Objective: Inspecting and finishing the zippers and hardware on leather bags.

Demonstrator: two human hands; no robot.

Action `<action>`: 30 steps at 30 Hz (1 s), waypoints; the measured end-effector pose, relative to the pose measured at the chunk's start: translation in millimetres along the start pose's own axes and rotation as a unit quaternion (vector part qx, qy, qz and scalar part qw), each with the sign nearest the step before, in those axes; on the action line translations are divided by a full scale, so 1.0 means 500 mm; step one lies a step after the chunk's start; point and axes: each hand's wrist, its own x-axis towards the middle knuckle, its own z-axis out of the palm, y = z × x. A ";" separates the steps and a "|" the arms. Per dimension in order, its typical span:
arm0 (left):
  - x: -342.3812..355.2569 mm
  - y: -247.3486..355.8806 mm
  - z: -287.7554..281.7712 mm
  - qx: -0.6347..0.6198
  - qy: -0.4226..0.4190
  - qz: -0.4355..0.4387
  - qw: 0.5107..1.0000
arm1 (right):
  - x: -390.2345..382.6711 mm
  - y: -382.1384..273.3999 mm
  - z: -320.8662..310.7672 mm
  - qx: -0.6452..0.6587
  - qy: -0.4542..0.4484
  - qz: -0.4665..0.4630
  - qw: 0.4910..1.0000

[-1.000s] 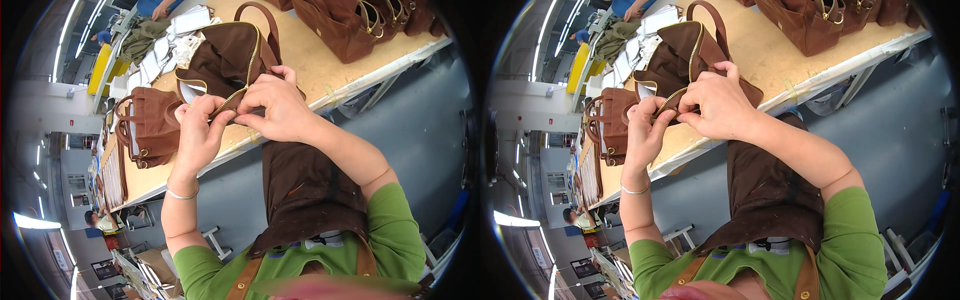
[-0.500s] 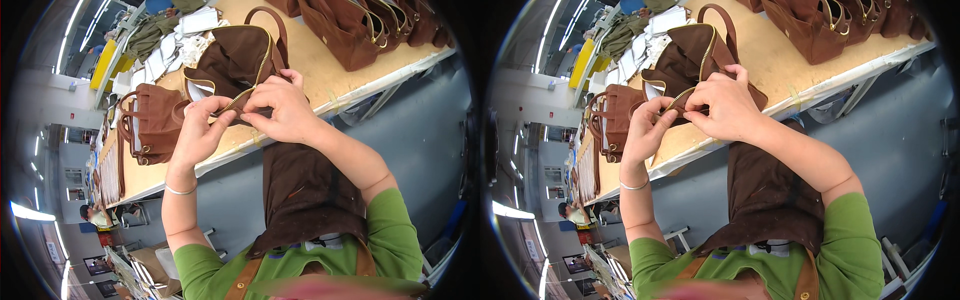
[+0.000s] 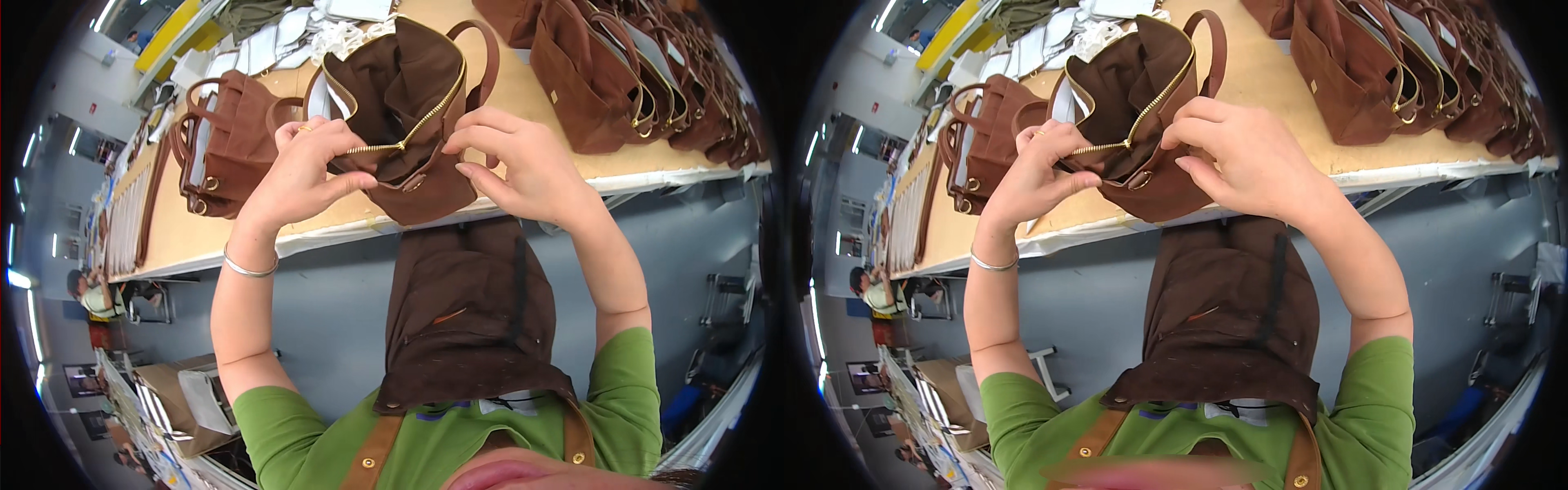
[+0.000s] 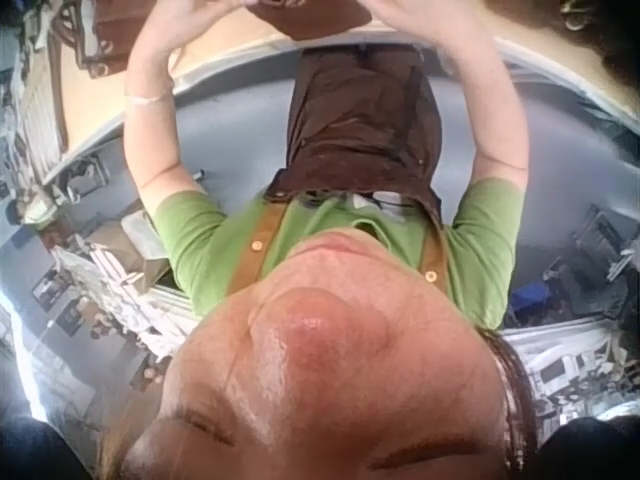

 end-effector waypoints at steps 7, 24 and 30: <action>-0.011 0.042 0.022 0.152 0.205 0.025 0.967 | 0.041 -0.027 0.025 -0.096 -0.071 -0.035 0.992; -0.018 0.037 0.041 -0.154 0.133 0.020 0.979 | 0.113 -0.032 -0.043 0.013 -0.261 0.056 0.964; -0.021 0.063 -0.005 -0.189 0.111 0.038 0.975 | 0.116 -0.034 -0.072 0.049 -0.254 -0.007 0.966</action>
